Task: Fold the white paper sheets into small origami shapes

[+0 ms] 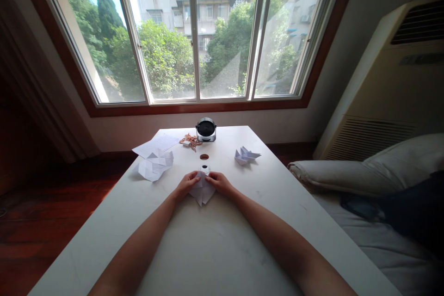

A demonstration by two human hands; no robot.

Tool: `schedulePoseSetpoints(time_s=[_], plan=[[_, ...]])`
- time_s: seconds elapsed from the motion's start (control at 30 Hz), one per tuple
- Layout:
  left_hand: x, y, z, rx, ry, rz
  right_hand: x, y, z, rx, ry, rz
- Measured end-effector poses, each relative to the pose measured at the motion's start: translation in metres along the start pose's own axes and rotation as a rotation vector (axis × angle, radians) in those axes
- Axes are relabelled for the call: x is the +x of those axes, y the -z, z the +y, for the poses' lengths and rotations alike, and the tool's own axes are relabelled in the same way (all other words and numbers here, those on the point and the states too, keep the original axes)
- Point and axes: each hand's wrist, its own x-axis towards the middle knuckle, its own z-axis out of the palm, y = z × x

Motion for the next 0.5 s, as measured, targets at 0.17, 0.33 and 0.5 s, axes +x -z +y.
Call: schedulePoseSetpoints(time_s=[0.17, 0.33, 0.5], plan=[[0.0002, 0.0013, -0.0023, 0.017, -0.012, -0.007, 0.0000, 0.0000, 0.0000, -0.010, -0.004, 0.000], [0.0005, 0.0015, -0.0036, 0.015, -0.011, -0.009, 0.0000, -0.0004, 0.0002, -0.003, 0.004, 0.006], [0.0014, 0.0008, -0.0022, 0.010, -0.018, -0.010, 0.0001, -0.0006, 0.0015, -0.023, 0.005, 0.009]])
